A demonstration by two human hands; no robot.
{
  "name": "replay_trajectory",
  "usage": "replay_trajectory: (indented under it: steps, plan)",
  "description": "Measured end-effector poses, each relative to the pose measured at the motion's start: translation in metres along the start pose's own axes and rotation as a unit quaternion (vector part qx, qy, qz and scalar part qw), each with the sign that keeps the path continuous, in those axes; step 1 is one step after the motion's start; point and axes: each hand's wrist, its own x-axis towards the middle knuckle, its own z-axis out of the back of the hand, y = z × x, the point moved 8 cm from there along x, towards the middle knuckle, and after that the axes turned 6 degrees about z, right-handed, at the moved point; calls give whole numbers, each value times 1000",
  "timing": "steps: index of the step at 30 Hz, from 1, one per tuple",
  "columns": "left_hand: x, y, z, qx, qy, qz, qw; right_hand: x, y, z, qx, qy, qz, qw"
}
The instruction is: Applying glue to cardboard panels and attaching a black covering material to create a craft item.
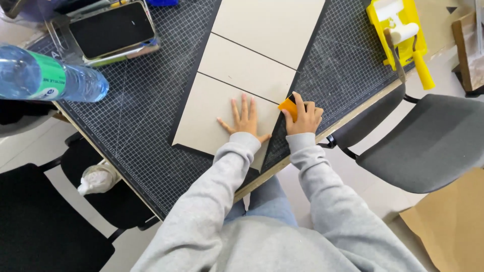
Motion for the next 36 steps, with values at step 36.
replay_trajectory:
  steps: [36]
  plan:
    - [-60, 24, -46, 36, 55, -55, 996, -61, 22, 9, -1, 12, 3, 1000]
